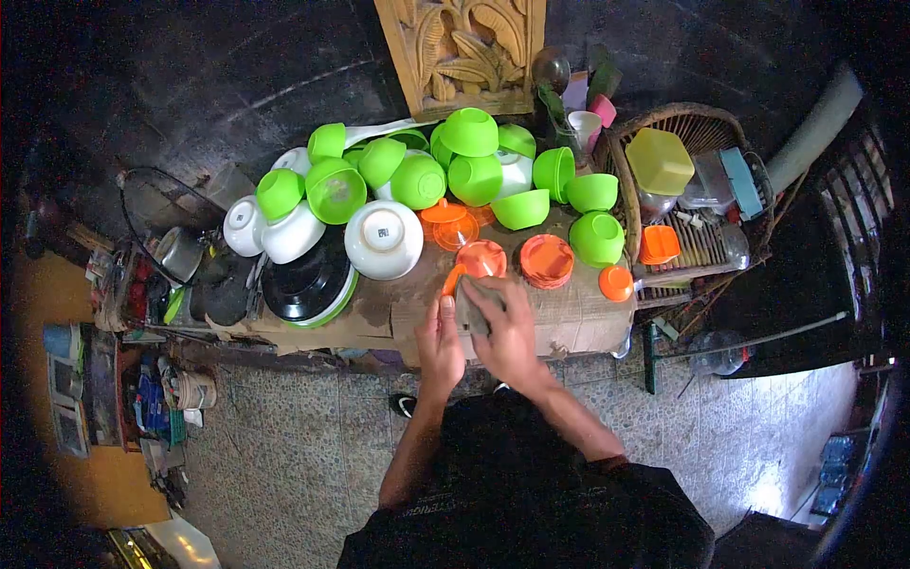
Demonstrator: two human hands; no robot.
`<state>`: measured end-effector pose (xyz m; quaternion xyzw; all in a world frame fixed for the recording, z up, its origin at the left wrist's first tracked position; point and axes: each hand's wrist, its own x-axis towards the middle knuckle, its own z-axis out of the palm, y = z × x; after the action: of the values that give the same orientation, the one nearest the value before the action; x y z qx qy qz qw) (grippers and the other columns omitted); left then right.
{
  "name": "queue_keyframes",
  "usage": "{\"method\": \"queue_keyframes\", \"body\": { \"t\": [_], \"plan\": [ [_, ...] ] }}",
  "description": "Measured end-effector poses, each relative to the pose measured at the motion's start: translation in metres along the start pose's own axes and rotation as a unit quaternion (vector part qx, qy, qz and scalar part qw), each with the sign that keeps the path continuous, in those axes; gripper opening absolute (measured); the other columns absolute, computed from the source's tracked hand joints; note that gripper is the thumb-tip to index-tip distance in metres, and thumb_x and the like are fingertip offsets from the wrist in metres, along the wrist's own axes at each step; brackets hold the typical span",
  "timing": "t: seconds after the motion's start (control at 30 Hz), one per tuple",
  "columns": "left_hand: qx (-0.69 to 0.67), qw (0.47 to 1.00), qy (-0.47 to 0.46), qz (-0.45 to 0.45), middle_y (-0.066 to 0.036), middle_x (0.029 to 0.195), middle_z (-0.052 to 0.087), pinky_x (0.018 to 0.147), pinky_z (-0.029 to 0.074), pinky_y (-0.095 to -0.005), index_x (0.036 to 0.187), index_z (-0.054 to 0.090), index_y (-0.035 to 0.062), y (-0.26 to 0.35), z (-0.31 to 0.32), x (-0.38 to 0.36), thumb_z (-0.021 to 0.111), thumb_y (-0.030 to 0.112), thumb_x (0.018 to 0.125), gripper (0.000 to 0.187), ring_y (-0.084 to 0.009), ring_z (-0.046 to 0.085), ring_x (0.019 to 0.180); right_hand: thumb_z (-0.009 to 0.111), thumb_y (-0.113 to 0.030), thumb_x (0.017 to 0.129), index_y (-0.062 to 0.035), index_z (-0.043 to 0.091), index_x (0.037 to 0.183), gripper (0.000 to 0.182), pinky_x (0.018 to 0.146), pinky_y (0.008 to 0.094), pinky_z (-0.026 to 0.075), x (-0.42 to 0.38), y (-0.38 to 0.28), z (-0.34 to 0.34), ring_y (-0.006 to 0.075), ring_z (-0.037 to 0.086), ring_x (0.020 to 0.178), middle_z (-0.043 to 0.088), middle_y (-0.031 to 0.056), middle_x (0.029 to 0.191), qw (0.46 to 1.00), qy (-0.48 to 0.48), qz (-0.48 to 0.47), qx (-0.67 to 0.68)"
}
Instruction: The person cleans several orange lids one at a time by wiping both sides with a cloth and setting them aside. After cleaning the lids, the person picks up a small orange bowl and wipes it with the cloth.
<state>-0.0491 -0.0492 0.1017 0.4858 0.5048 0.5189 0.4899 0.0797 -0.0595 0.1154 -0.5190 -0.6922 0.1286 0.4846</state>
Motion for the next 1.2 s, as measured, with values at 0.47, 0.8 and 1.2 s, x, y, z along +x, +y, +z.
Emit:
{"method": "queue_keyframes", "body": {
  "t": [0.47,0.8,1.2],
  "plan": [
    [-0.519,0.846,-0.075,-0.095,-0.009,0.139,0.062,0.109,0.046,-0.0427,0.143,0.052,0.0091,-0.028,-0.010,0.005,0.043,0.041,0.111,0.047,-0.0247,0.057,0.130,0.072,-0.008,0.072,-0.0174,0.068,0.136,0.065,0.094,0.0414,0.050,-0.027,0.028,0.031,0.0294,0.053,0.114,0.058,0.0053,0.139,0.988,0.021,-0.136,-0.075],
    [-0.585,0.798,-0.129,-0.065,-0.007,0.145,0.059,0.115,0.041,-0.0456,0.145,0.051,0.0084,-0.035,-0.023,0.011,0.045,0.034,0.110,0.044,-0.0249,0.056,0.133,0.064,0.013,0.063,-0.0088,0.074,0.124,0.066,0.104,0.0432,0.049,-0.015,0.027,0.023,0.0349,0.060,0.119,0.063,0.0136,0.130,0.986,0.015,-0.032,0.165],
    [-0.278,0.953,-0.105,-0.054,-0.009,0.139,0.061,0.102,0.051,-0.0386,0.147,0.047,0.0039,-0.023,-0.007,0.004,0.043,0.043,0.111,0.053,-0.0189,0.061,0.125,0.071,0.006,0.068,-0.0048,0.066,0.133,0.066,0.102,0.0450,0.047,0.009,-0.005,0.007,0.0375,0.056,0.116,0.059,0.0155,0.128,0.999,0.009,0.026,-0.042]
  ]
}}
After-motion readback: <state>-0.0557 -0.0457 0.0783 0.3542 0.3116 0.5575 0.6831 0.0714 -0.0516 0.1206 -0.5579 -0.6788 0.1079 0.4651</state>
